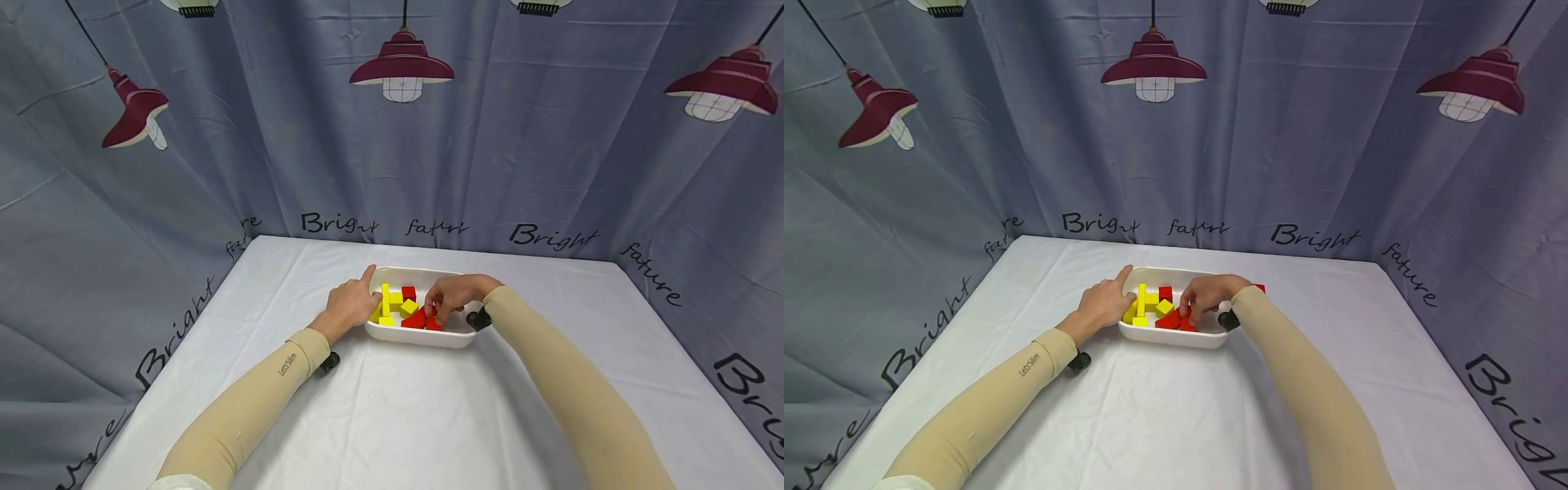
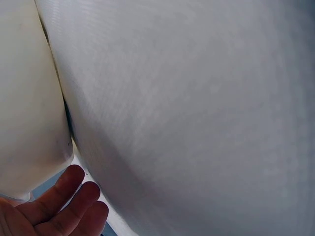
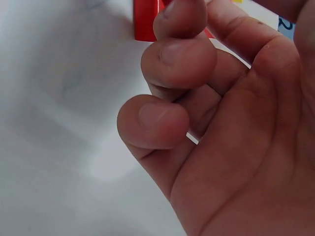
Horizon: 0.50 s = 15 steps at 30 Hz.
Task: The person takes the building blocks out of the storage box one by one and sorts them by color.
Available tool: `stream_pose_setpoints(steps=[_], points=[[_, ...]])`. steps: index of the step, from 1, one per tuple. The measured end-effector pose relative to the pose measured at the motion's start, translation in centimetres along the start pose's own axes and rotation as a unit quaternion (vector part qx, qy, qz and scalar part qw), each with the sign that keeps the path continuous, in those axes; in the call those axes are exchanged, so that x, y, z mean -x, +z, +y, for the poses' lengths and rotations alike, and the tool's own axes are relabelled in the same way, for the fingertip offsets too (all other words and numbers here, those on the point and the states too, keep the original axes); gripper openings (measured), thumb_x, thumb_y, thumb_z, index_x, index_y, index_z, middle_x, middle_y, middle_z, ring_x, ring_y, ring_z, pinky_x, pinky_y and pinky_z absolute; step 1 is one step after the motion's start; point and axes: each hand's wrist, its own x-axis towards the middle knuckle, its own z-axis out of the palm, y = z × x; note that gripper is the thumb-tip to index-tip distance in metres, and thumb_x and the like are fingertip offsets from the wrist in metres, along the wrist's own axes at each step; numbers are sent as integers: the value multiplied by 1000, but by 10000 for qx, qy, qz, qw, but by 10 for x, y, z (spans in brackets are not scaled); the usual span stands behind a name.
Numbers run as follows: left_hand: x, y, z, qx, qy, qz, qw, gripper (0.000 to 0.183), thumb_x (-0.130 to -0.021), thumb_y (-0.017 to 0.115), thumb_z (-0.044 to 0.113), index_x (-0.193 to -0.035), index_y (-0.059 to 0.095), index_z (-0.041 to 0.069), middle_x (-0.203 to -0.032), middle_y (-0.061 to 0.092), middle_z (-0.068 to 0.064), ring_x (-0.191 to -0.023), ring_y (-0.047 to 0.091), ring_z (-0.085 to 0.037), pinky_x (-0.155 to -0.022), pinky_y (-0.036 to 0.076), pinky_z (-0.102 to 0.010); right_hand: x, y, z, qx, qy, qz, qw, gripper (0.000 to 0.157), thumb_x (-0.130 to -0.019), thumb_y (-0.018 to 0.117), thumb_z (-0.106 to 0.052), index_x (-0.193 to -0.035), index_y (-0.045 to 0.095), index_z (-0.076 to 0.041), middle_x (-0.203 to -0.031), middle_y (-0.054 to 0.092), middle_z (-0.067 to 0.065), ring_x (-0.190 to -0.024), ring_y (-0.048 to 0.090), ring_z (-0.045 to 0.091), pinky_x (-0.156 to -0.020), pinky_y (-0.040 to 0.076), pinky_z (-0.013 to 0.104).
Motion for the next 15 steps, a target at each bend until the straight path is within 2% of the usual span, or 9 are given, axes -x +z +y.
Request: stream_pose_setpoints(steps=[11,15], points=[[0,0,1,5,-60,-27,10000,68,-100,46,41,-161,23,23,-119,70,-15,-85,63,-26,-81,54,-46,-2,0,8,-472,-14,119,9988,22,-87,72,-13,-108,71,-11,-77,54,-2,-61,42,15,-57,34,24],[0,0,1,-9,-64,-30,10000,68,-100,46,41,-161,23,23,-119,70,-15,-86,64,-26,-81,54,-46,0,1,5,-181,130,252,9994,16,-88,74,-22,-98,70,-11,-69,50,-3,-58,40,15,-55,31,24]])
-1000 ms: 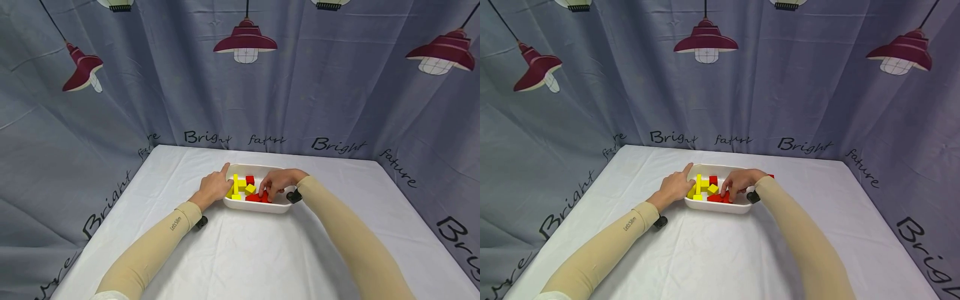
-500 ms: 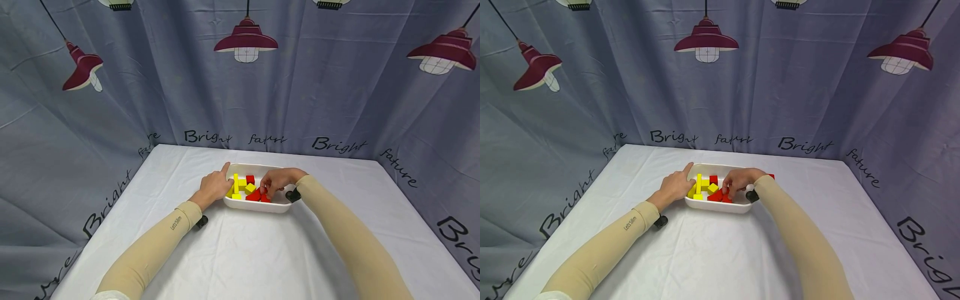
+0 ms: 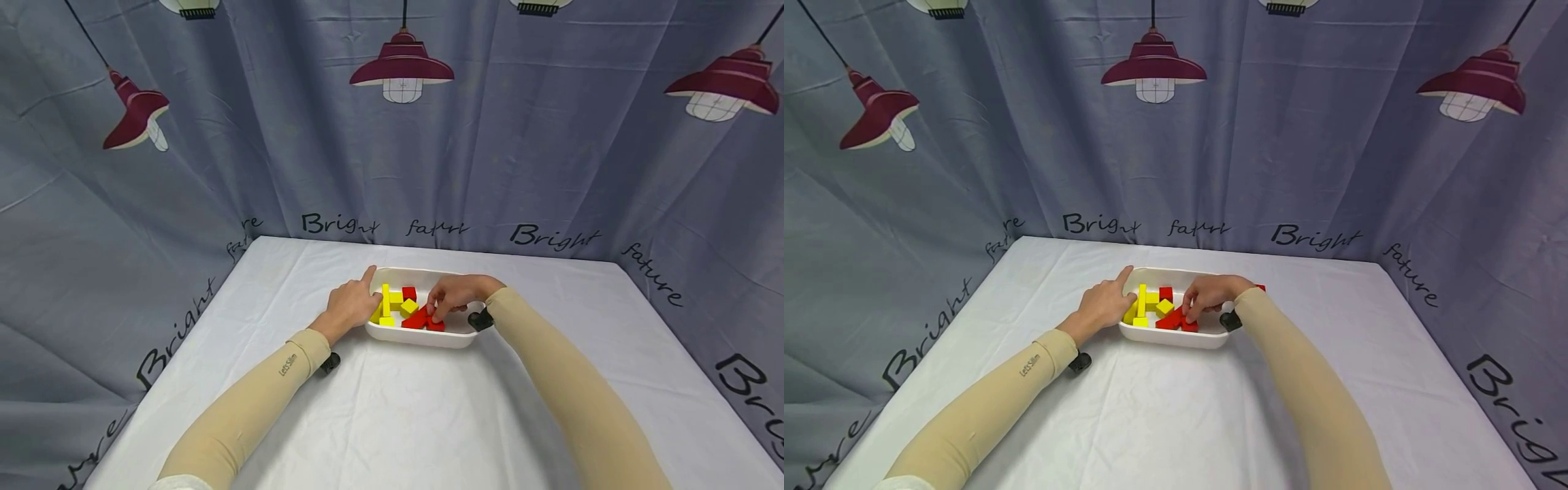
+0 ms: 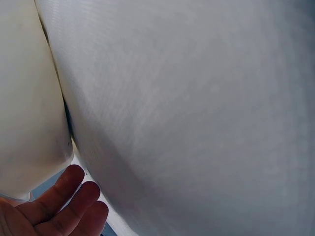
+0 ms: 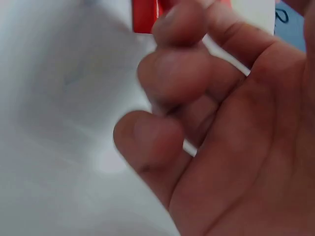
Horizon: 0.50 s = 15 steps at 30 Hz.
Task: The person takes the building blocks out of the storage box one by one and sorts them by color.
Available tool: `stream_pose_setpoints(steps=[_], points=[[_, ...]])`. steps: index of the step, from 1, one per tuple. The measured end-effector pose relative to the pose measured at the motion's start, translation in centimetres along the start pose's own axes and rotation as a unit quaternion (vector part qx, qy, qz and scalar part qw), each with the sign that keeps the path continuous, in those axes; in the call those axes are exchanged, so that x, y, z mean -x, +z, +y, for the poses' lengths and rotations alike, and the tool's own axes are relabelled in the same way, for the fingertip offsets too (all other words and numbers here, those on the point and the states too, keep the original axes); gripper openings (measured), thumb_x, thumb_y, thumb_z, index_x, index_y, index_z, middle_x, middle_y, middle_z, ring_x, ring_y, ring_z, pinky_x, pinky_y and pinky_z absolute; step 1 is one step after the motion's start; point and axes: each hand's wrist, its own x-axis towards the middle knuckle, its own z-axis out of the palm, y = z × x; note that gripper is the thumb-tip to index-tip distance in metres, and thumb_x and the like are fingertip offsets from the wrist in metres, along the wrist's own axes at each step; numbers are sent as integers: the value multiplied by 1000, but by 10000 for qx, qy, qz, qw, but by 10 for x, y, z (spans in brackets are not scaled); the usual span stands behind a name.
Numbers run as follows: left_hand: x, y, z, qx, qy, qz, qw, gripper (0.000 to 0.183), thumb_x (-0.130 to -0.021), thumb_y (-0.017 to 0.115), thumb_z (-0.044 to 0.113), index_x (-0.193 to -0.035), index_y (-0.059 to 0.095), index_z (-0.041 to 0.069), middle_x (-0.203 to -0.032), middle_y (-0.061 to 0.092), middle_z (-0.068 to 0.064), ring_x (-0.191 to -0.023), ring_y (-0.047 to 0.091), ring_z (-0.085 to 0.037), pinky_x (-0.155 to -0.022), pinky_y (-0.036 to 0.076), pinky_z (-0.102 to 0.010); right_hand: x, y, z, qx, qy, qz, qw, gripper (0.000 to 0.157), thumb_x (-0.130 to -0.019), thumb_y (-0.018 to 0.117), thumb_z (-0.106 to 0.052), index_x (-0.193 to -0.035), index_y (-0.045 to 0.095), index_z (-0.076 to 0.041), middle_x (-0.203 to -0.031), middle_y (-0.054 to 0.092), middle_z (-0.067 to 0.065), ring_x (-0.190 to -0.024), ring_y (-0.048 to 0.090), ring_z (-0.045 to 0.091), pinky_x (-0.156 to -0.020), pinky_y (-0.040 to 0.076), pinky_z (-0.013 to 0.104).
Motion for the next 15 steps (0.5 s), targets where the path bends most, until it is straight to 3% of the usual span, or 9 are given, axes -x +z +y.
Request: stream_pose_setpoints(steps=[7,15], points=[[1,0,1,-70,-23,25,10000,68,-100,45,41,-161,23,23,-116,70,-15,-83,63,-25,-81,54,-45,3,3,-11,667,584,186,9959,21,-86,78,-32,-84,67,-14,-69,48,-3,-66,43,13,-57,28,26],[2,0,2,-31,-18,13,10000,68,-100,46,41,-161,23,23,-116,70,-15,-84,63,-25,-80,54,-45,11,1,-10,637,560,421,9955,17,-86,76,-27,-88,68,-13,-74,51,-2,-74,47,13,-63,34,26]])
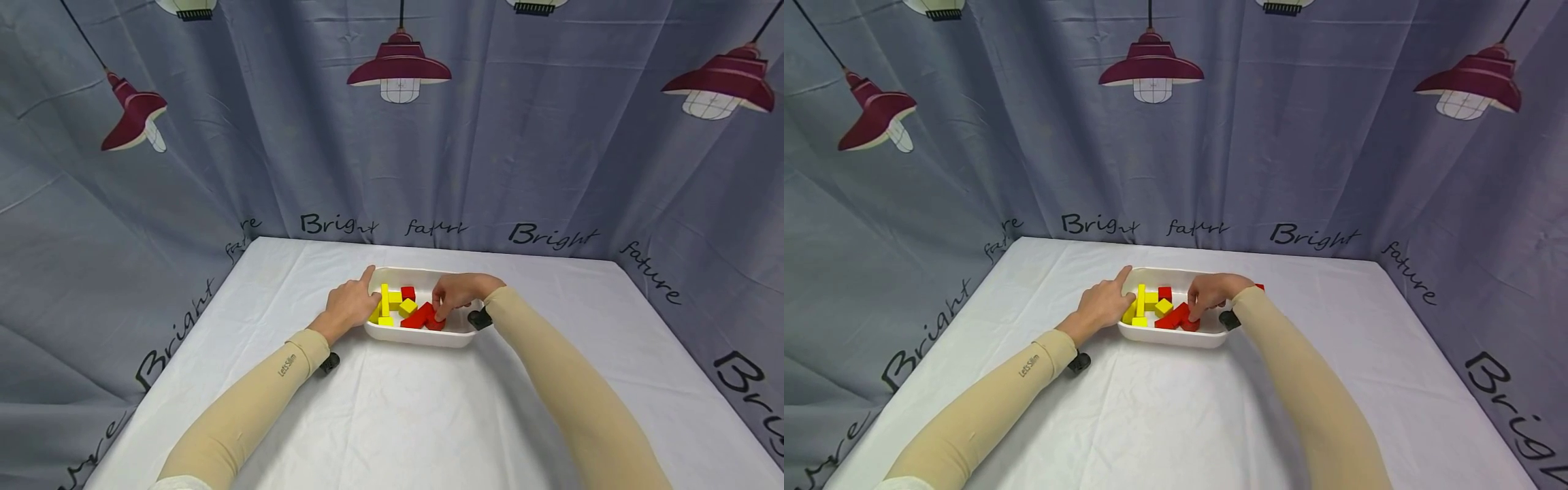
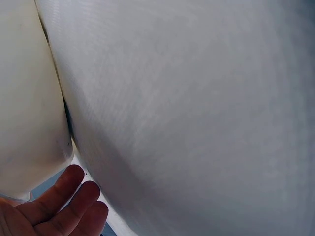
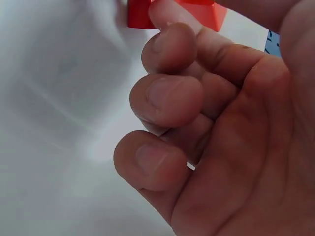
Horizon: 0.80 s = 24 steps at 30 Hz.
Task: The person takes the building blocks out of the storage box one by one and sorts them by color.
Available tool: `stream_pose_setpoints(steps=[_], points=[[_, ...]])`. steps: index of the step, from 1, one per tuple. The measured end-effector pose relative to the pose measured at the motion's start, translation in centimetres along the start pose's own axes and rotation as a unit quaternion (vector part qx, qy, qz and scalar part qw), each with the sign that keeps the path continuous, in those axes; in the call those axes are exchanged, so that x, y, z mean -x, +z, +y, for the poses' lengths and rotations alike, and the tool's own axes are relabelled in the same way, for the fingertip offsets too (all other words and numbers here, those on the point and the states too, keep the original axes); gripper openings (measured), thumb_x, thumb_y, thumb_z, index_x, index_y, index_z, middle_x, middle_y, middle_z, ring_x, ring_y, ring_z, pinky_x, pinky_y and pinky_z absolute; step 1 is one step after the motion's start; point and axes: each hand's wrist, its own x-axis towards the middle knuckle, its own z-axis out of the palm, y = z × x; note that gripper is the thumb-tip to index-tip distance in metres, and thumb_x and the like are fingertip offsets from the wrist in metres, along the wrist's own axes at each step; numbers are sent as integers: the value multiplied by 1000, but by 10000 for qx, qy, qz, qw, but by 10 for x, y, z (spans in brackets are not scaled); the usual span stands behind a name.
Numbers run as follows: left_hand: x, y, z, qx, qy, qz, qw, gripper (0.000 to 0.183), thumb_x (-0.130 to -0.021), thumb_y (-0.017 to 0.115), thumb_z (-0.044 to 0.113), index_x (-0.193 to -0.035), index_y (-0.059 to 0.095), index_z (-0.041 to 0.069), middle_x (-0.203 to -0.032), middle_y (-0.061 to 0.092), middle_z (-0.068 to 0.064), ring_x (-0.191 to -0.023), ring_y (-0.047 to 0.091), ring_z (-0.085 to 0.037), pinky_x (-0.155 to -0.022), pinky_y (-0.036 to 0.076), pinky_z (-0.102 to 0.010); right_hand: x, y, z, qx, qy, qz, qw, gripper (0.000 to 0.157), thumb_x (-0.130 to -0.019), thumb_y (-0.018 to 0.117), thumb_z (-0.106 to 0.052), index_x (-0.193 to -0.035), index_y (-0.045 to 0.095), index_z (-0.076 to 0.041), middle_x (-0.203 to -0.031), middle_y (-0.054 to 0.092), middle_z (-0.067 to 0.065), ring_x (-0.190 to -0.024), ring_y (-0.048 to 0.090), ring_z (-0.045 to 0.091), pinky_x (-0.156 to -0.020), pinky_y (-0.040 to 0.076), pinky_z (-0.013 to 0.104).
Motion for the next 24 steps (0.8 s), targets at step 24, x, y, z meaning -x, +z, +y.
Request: stream_pose_setpoints(steps=[24], points=[[-1,-1,-1,-21,76,58,10000,68,-99,46,41,-160,25,22,-119,70,-16,-86,66,-27,-77,54,-46,-4,0,8,-203,-397,-239,9987,29,-78,79,-9,-104,67,-13,-80,55,0,-70,48,15,-58,39,24]])
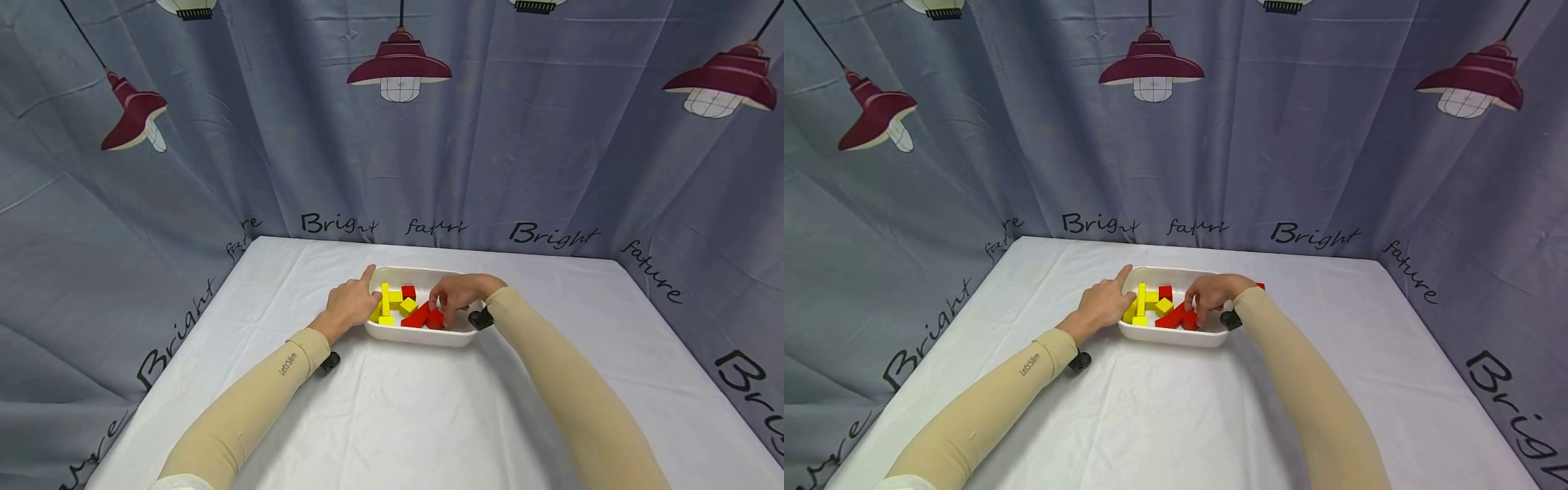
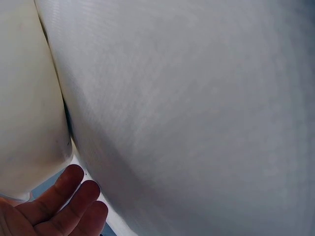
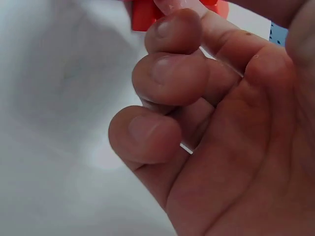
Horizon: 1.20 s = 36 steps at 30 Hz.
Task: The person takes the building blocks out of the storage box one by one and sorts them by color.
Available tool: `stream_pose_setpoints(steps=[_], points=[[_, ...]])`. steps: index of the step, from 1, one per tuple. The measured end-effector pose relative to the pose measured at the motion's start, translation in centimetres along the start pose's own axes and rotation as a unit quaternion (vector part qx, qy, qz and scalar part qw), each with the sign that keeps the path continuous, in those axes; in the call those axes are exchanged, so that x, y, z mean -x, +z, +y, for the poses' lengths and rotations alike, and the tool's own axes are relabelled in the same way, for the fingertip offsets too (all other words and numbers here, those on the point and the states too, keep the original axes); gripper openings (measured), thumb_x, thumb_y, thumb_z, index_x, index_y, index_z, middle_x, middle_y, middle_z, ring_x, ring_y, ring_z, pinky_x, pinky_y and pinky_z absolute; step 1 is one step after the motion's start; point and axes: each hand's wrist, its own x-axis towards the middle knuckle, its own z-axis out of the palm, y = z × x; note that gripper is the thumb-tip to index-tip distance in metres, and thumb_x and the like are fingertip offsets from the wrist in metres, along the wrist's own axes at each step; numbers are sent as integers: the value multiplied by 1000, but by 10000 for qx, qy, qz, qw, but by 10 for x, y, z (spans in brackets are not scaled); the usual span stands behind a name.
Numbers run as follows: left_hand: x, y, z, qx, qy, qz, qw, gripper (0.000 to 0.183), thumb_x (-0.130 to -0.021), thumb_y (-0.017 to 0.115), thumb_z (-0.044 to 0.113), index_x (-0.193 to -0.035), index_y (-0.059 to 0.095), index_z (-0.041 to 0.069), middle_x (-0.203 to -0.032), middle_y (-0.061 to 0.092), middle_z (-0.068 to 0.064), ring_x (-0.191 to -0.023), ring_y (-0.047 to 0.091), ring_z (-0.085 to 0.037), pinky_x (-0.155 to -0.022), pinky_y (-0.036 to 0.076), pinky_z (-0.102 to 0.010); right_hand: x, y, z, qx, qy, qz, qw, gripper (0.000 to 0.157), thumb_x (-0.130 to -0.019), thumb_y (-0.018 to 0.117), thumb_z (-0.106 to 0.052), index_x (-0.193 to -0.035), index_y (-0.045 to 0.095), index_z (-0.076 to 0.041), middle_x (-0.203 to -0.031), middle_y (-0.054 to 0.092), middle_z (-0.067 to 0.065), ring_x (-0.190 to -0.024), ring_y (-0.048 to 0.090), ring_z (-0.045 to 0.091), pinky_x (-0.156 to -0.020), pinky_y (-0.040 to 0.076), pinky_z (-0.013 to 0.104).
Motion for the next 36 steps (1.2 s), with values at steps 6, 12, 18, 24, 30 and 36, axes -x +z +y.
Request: stream_pose_setpoints(steps=[6,12,18,24,30,36], points=[[-1,0,0,-26,-9,-29,10000,68,-99,45,41,-161,24,22,-118,70,-16,-85,65,-27,-78,54,-46,3,-4,0,-72,-61,89,9999,29,-77,81,-11,-104,69,-14,-79,55,1,-71,47,15,-59,38,24],[-2,0,-1,-24,-32,-63,10000,68,-99,45,41,-161,23,22,-114,71,-15,-79,62,-25,-76,54,-44,9,-9,-1,-23,-216,273,9994,28,-77,82,-16,-102,70,-14,-77,54,0,-72,48,17,-62,38,26],[-1,1,-1,16,-65,-101,9999,69,-99,46,41,-161,22,21,-114,70,-15,-77,61,-25,-77,53,-44,14,-15,5,-214,-348,546,9977,25,-78,84,-20,-100,72,-16,-75,52,1,-76,49,19,-65,35,28],[0,2,-1,35,-56,-96,9999,69,-100,46,41,-161,23,21,-114,70,-15,-77,61,-25,-77,54,-44,23,-24,12,-332,-408,777,9956,24,-81,83,-22,-101,72,-15,-75,51,2,-77,49,17,-69,36,30],[-1,2,-2,25,-69,-104,9999,68,-100,45,41,-161,23,22,-116,70,-15,-78,61,-25,-77,54,-44,35,-30,21,-213,-309,1138,9928,23,-83,81,-24,-102,71,-15,-72,49,1,-72,47,17,-69,37,31],[-1,1,-1,1,-46,-91,9999,68,-100,45,42,-161,23,22,-116,70,-15,-79,62,-25,-78,54,-45,47,-34,28,-349,-126,1699,9848,26,-82,81,-23,-105,72,-14,-73,51,1,-72,48,19,-69,38,31]])
